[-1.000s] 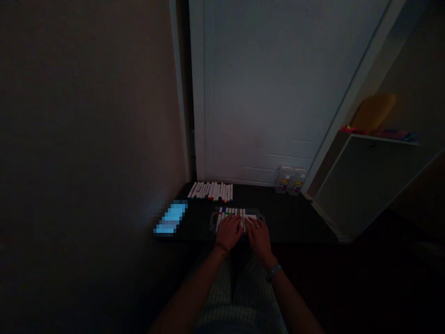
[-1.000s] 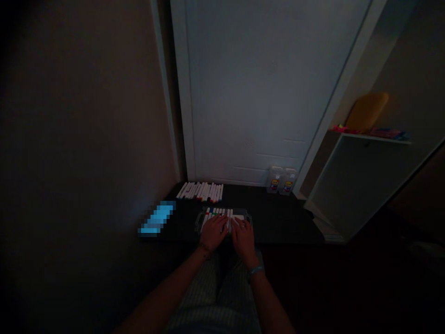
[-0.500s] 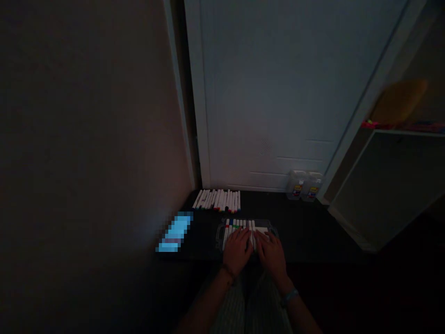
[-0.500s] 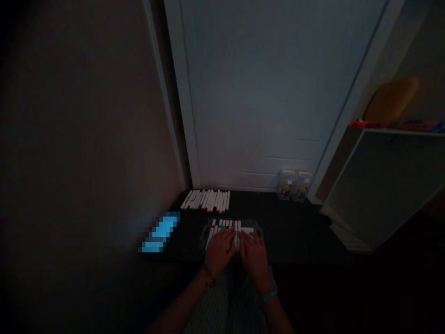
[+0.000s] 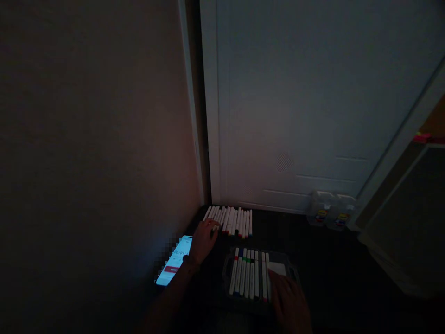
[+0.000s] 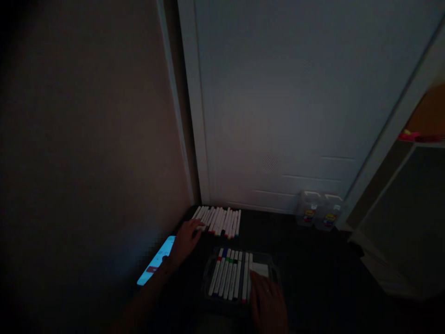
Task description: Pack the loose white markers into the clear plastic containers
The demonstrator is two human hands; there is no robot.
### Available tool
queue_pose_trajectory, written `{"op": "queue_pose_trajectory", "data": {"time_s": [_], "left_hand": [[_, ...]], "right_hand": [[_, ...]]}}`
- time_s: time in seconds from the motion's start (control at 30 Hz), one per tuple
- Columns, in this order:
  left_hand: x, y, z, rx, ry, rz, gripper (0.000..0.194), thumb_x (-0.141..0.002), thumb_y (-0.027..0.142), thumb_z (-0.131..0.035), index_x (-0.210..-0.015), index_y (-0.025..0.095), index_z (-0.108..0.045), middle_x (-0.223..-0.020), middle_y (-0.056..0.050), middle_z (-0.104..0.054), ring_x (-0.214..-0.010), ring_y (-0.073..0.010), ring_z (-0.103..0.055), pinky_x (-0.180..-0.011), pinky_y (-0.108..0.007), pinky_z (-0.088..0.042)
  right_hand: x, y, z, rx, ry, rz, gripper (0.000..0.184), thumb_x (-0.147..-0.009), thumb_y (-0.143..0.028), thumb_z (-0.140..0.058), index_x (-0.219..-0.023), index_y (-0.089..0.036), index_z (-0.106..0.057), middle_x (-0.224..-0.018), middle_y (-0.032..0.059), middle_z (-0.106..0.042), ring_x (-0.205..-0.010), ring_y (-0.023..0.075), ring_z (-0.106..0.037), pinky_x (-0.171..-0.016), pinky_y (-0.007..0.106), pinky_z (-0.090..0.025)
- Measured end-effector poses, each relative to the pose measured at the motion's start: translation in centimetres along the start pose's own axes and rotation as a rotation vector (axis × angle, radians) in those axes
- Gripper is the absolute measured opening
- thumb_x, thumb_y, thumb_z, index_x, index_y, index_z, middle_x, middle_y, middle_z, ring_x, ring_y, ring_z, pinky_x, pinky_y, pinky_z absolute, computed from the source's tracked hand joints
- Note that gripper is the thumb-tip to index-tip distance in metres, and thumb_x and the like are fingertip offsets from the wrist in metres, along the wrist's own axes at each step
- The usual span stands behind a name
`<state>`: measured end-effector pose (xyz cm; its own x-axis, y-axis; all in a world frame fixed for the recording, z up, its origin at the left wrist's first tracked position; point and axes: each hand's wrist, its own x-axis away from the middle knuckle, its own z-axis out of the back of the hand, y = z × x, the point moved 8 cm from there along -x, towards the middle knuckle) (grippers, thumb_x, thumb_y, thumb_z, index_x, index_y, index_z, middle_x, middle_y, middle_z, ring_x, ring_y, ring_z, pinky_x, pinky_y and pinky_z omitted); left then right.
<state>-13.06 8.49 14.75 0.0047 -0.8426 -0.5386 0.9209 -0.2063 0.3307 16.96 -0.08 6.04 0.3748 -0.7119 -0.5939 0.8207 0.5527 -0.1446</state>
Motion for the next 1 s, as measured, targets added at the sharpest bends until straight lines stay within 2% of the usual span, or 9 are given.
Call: {"op": "queue_pose_trajectory", "data": {"time_s": [0.07,0.13,0.23,0.4,0.57,0.7,0.83,1.0], "left_hand": [[-2.2,-4.0,-1.2,-0.057,-0.065,0.035,0.027,-0.089,0.015,-0.043,-0.107,0.019,-0.062,-0.112,-0.006,-0.061,-0.106,-0.02,-0.055,-0.098,-0.034,-0.041],[-4.2,-7.1,-2.6,-0.154,-0.157,0.074,0.025,-0.087,0.012,-0.045,-0.104,0.019,-0.062,-0.113,-0.006,-0.06,-0.107,-0.02,-0.054,-0.098,-0.032,-0.039],[-6.3,-9.5,-4.4,-0.237,-0.252,0.113,0.02,-0.084,0.013,-0.049,-0.099,0.018,-0.062,-0.115,-0.008,-0.059,-0.109,-0.0226,-0.051,-0.096,-0.034,-0.039],[-7.4,-10.6,-6.5,-0.23,-0.333,0.103,0.014,-0.08,0.017,-0.057,-0.094,0.02,-0.061,-0.12,-0.008,-0.056,-0.111,-0.0248,-0.048,-0.094,-0.036,-0.038],[-7.3,-11.5,-7.7,-0.224,-0.369,0.108,0.015,-0.084,0.02,-0.052,-0.096,0.019,-0.06,-0.118,-0.009,-0.056,-0.105,-0.0235,-0.052,-0.092,-0.035,-0.038],[-7.3,-12.2,-8.2,-0.228,-0.382,0.126,0.016,-0.085,0.022,-0.051,-0.097,0.018,-0.06,-0.117,-0.01,-0.056,-0.103,-0.0222,-0.054,-0.09,-0.033,-0.04],[-7.5,-12.6,-8.4,-0.222,-0.395,0.123,0.015,-0.084,0.023,-0.052,-0.096,0.019,-0.061,-0.119,-0.009,-0.057,-0.103,-0.0208,-0.056,-0.091,-0.031,-0.041],[-8.3,-12.7,-8.3,-0.214,-0.44,0.122,0.012,-0.079,0.024,-0.057,-0.089,0.02,-0.062,-0.112,-0.007,-0.06,-0.097,-0.0195,-0.061,-0.088,-0.027,-0.044]], "right_hand": [[0.0,0.0,0.0,0.002,0.028,0.039,0.04,-0.092,-0.029,-0.044,-0.132,-0.029,-0.051,-0.119,0.001,-0.066,-0.101,0.0215,-0.064,-0.085,0.035,-0.05],[-0.2,-0.1,0.1,0.001,0.044,0.065,0.04,-0.091,-0.03,-0.046,-0.131,-0.029,-0.053,-0.117,0.0012,-0.067,-0.098,0.0219,-0.065,-0.082,0.034,-0.051],[-0.3,0.0,0.3,0.006,0.021,0.057,0.041,-0.09,-0.028,-0.047,-0.131,-0.028,-0.053,-0.117,0.0014,-0.067,-0.098,0.0219,-0.065,-0.082,0.034,-0.052],[-0.4,-0.4,0.5,0.0,0.017,0.068,0.043,-0.089,-0.024,-0.046,-0.132,-0.028,-0.051,-0.12,0.0009,-0.066,-0.097,0.0207,-0.066,-0.083,0.034,-0.052],[-0.6,-0.3,0.7,-0.006,-0.021,-0.019,0.044,-0.091,-0.025,-0.044,-0.134,-0.029,-0.049,-0.121,-0.0002,-0.065,-0.099,0.0209,-0.065,-0.085,0.034,-0.051],[-0.6,-0.2,0.6,-0.025,-0.045,-0.033,0.043,-0.091,-0.026,-0.045,-0.133,-0.029,-0.049,-0.12,0.0002,-0.065,-0.1,0.0215,-0.064,-0.085,0.034,-0.05],[-0.5,-0.3,0.7,-0.029,-0.014,-0.003,0.042,-0.091,-0.025,-0.045,-0.133,-0.029,-0.049,-0.119,0.0003,-0.066,-0.099,0.0212,-0.065,-0.085,0.035,-0.051],[-0.4,-0.2,0.7,-0.035,-0.009,-0.03,0.042,-0.091,-0.025,-0.044,-0.132,-0.03,-0.05,-0.119,0.0006,-0.066,-0.1,0.0211,-0.064,-0.086,0.034,-0.05]]}}
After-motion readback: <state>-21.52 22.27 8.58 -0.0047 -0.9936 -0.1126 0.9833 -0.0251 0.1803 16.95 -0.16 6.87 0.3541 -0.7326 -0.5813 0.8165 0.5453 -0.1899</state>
